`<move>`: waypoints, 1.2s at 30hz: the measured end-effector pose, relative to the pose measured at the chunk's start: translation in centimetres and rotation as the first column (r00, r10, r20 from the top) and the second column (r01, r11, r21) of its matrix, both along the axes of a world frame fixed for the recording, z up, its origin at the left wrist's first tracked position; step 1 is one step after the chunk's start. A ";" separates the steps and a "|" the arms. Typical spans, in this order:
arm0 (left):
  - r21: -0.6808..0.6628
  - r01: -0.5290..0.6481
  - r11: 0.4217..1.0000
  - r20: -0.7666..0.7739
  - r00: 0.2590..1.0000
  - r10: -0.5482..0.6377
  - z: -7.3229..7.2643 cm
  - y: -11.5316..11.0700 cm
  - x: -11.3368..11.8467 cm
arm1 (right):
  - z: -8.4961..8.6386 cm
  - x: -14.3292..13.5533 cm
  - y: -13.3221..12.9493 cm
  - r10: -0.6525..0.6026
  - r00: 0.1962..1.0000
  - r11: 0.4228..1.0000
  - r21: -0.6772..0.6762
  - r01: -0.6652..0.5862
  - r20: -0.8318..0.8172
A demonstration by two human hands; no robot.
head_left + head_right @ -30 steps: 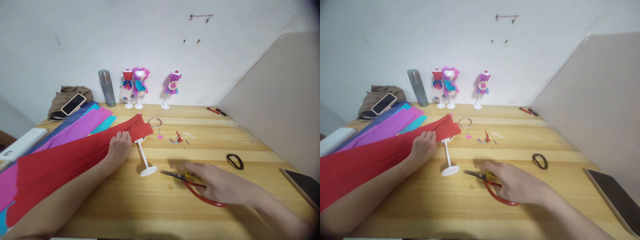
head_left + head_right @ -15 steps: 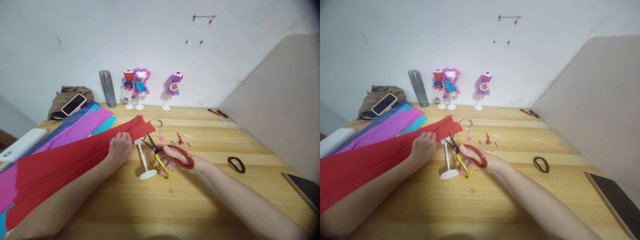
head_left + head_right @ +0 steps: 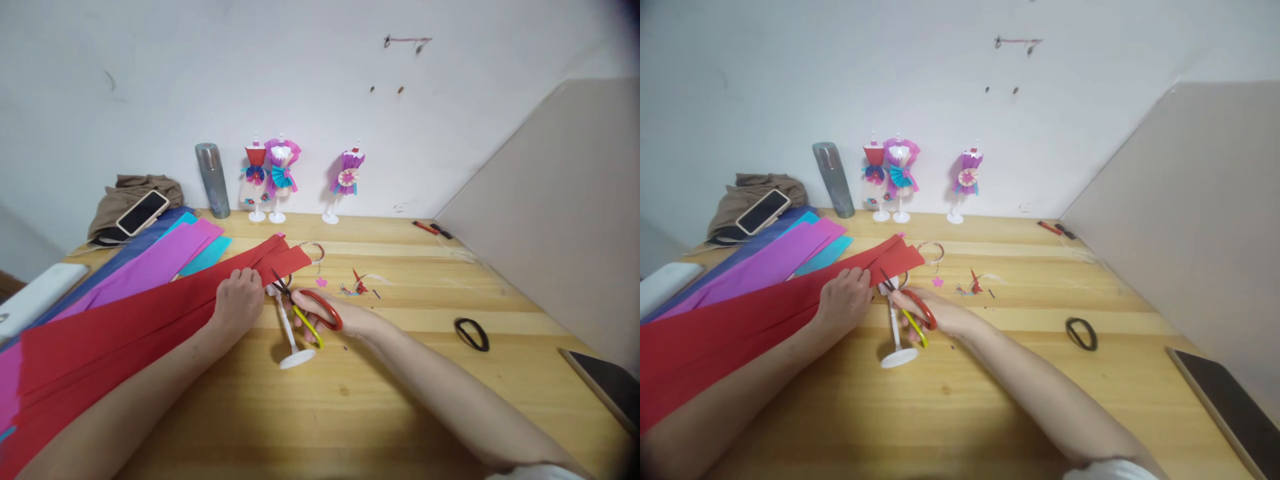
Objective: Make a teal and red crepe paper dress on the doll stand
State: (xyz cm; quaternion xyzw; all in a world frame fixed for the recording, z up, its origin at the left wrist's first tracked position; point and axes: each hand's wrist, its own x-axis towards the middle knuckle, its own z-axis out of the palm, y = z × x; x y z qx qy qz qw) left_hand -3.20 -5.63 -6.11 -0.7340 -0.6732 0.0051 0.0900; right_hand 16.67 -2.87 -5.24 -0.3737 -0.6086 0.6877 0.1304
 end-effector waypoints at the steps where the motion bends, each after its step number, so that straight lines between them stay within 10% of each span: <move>1: 0.006 0.001 1.000 -0.002 1.000 -0.001 0.0 0.0 0.0 | 0.0 -0.2 0.0 -0.008 1.000 1.000 -0.005 0.008 -0.005; 36: 0.056 0.046 0.997 -0.013 0.999 -0.045 -0.5 -0.1 1.1 | -1.0 -0.9 -0.4 -0.065 0.998 0.998 -0.007 0.064 -0.025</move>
